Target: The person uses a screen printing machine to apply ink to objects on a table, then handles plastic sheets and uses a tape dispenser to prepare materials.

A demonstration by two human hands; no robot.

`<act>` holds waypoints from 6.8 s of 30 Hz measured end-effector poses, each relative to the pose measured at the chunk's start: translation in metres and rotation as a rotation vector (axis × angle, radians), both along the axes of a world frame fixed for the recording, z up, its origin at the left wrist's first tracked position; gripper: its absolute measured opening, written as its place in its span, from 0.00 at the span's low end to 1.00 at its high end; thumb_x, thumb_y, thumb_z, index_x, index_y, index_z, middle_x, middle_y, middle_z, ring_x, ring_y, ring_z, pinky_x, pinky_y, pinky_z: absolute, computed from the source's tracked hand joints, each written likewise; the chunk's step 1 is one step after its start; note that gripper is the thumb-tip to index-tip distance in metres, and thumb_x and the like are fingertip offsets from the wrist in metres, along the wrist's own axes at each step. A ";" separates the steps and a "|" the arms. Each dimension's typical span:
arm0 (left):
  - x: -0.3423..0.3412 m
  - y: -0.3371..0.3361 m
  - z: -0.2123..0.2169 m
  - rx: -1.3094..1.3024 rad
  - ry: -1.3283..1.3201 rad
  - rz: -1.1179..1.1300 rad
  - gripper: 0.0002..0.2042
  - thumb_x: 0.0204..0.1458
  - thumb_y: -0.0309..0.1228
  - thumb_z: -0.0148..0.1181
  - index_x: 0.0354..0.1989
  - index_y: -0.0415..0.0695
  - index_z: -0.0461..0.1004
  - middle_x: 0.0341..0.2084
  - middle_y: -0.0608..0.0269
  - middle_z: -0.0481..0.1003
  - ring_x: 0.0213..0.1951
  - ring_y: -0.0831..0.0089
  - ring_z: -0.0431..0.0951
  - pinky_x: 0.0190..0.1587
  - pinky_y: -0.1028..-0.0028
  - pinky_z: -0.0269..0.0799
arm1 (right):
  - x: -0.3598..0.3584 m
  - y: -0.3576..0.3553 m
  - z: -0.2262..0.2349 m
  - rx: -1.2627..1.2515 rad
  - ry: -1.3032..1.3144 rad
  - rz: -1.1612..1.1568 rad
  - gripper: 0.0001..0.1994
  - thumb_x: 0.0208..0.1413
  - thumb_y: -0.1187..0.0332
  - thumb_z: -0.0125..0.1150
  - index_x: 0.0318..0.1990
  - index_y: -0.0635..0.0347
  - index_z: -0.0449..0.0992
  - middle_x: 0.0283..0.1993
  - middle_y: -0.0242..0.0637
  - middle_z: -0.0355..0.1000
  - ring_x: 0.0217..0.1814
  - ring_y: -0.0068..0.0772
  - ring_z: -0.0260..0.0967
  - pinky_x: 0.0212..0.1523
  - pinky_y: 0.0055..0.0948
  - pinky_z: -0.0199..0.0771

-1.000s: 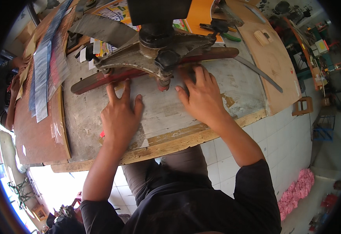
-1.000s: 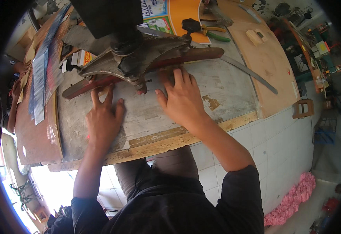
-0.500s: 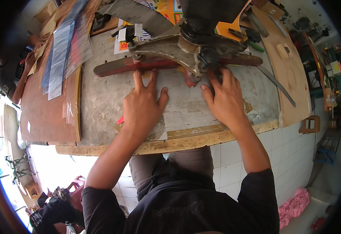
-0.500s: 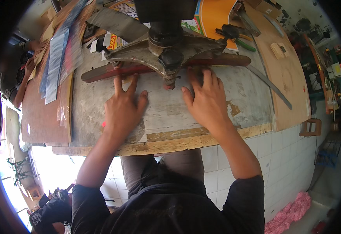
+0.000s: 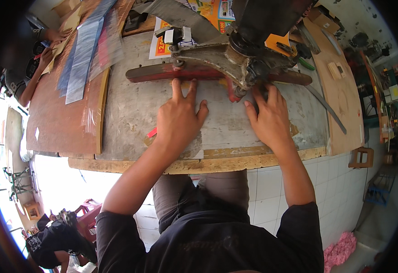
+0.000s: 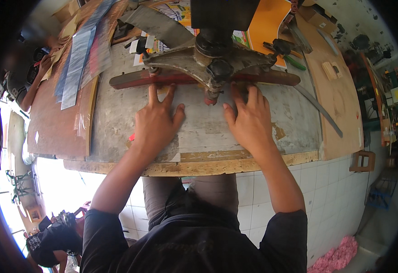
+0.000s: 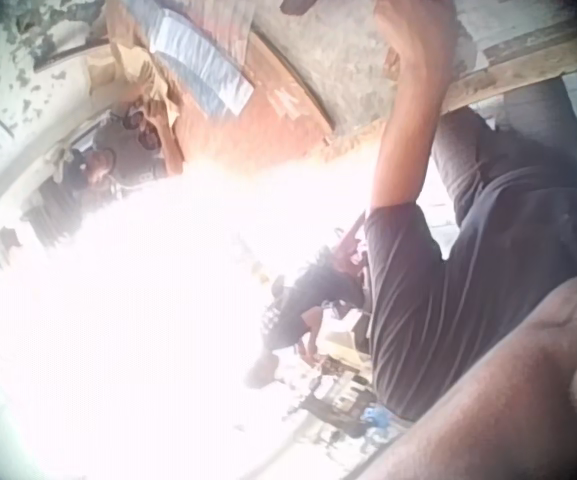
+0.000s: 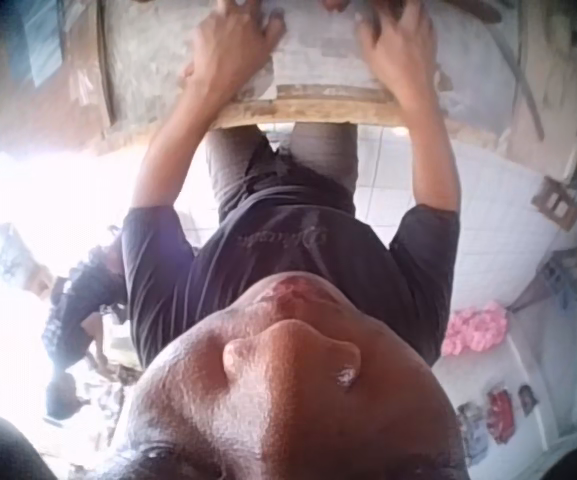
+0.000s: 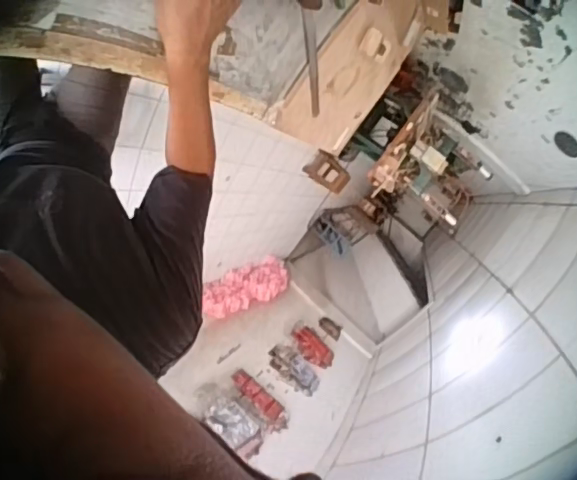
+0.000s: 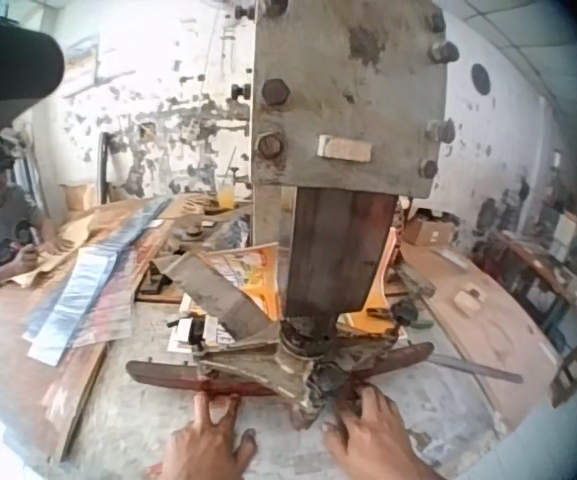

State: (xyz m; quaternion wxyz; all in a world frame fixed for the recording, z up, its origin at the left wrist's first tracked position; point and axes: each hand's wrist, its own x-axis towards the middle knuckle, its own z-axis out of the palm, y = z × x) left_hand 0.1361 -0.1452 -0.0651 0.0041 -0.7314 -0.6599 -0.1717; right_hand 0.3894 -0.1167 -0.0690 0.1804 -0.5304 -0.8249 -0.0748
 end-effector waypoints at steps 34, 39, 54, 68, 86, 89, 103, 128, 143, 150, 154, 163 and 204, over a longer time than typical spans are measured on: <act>-0.042 -0.047 0.008 0.147 -0.327 -0.136 0.24 0.71 0.44 0.49 0.61 0.35 0.73 0.47 0.48 0.80 0.35 0.58 0.85 0.38 0.62 0.80 | 0.016 -0.032 -0.004 -0.074 0.074 0.010 0.26 0.72 0.55 0.57 0.69 0.65 0.71 0.73 0.51 0.66 0.74 0.59 0.63 0.73 0.50 0.65; -0.048 -0.125 0.073 -0.056 -1.830 -0.292 0.16 0.77 0.41 0.46 0.51 0.40 0.74 0.21 0.66 0.67 0.20 0.79 0.66 0.24 0.78 0.62 | -0.018 -0.109 0.012 -0.115 0.449 0.318 0.24 0.68 0.57 0.65 0.66 0.61 0.75 0.69 0.51 0.71 0.75 0.55 0.63 0.71 0.48 0.66; -0.012 -0.090 0.072 -0.045 -1.188 -0.194 0.12 0.74 0.33 0.55 0.53 0.36 0.78 0.37 0.61 0.83 0.37 0.77 0.81 0.43 0.73 0.79 | -0.095 -0.114 0.030 -0.695 1.299 0.449 0.08 0.73 0.70 0.60 0.51 0.66 0.79 0.35 0.34 0.78 0.32 0.18 0.75 0.34 0.24 0.76; -0.143 0.426 0.150 0.181 -0.338 -0.085 0.32 0.73 0.55 0.43 0.52 0.33 0.81 0.42 0.47 0.83 0.41 0.56 0.83 0.46 0.58 0.78 | -0.019 -0.097 -0.004 0.035 0.553 0.113 0.13 0.58 0.67 0.72 0.48 0.60 0.80 0.44 0.42 0.79 0.48 0.50 0.77 0.51 0.45 0.75; -0.233 0.582 0.004 -0.398 -0.578 -0.357 0.50 0.50 0.53 0.78 0.65 0.17 0.64 0.62 0.31 0.73 0.56 0.45 0.81 0.45 0.47 0.87 | -0.030 -0.097 0.001 0.028 0.605 0.015 0.10 0.55 0.72 0.72 0.43 0.61 0.81 0.40 0.40 0.79 0.43 0.47 0.77 0.46 0.43 0.75; -0.240 0.571 0.002 -0.366 -0.554 -0.255 0.53 0.52 0.53 0.77 0.69 0.18 0.58 0.62 0.32 0.72 0.57 0.47 0.81 0.45 0.47 0.85 | -0.029 -0.097 0.001 0.040 0.602 0.014 0.10 0.54 0.72 0.72 0.43 0.61 0.81 0.39 0.40 0.79 0.43 0.47 0.77 0.46 0.43 0.75; -0.193 0.512 -0.004 -0.318 -0.245 0.100 0.39 0.64 0.45 0.65 0.73 0.29 0.57 0.64 0.46 0.73 0.63 0.53 0.77 0.56 0.54 0.78 | -0.016 -0.099 0.001 0.094 0.571 -0.024 0.10 0.56 0.69 0.72 0.44 0.57 0.81 0.39 0.35 0.77 0.45 0.39 0.77 0.46 0.37 0.75; -0.035 -0.166 -0.133 -0.916 -0.546 -0.601 0.17 0.71 0.39 0.56 0.53 0.36 0.80 0.46 0.56 0.84 0.48 0.66 0.84 0.54 0.67 0.78 | -0.011 -0.111 -0.022 0.215 0.663 0.163 0.06 0.61 0.69 0.68 0.40 0.57 0.77 0.39 0.34 0.74 0.46 0.38 0.73 0.49 0.37 0.71; 0.033 -0.139 -0.325 -1.127 0.242 -0.562 0.19 0.70 0.41 0.56 0.56 0.38 0.79 0.50 0.54 0.82 0.52 0.63 0.83 0.57 0.65 0.77 | -0.018 -0.111 -0.017 0.226 0.583 0.094 0.06 0.61 0.67 0.66 0.38 0.59 0.78 0.39 0.37 0.74 0.46 0.42 0.72 0.49 0.41 0.72; 0.027 -0.134 -0.337 -1.194 0.281 -0.575 0.19 0.70 0.42 0.56 0.57 0.39 0.79 0.52 0.53 0.81 0.54 0.62 0.82 0.58 0.64 0.76 | -0.027 -0.110 -0.013 0.216 0.542 0.070 0.05 0.61 0.68 0.68 0.39 0.57 0.79 0.39 0.34 0.74 0.45 0.40 0.73 0.47 0.39 0.72; 0.024 -0.132 -0.344 -1.212 0.268 -0.603 0.20 0.70 0.42 0.56 0.58 0.39 0.78 0.53 0.52 0.81 0.55 0.61 0.81 0.59 0.64 0.76 | -0.022 -0.111 -0.009 0.177 0.535 0.054 0.05 0.62 0.67 0.66 0.39 0.56 0.77 0.39 0.34 0.73 0.46 0.40 0.72 0.47 0.39 0.73; 0.015 -0.120 -0.349 -1.236 0.243 -0.615 0.21 0.69 0.44 0.56 0.60 0.40 0.78 0.55 0.51 0.80 0.57 0.59 0.80 0.60 0.63 0.75 | -0.027 -0.106 -0.003 0.128 0.456 0.023 0.05 0.59 0.68 0.69 0.41 0.55 0.80 0.39 0.30 0.75 0.43 0.37 0.73 0.45 0.36 0.73; -0.047 -0.135 -0.128 -0.681 -0.559 -0.387 0.13 0.64 0.33 0.64 0.51 0.39 0.81 0.40 0.53 0.84 0.43 0.52 0.85 0.51 0.61 0.81 | -0.013 -0.110 -0.011 0.181 0.519 0.022 0.06 0.60 0.65 0.68 0.40 0.54 0.79 0.40 0.33 0.73 0.47 0.41 0.73 0.48 0.41 0.73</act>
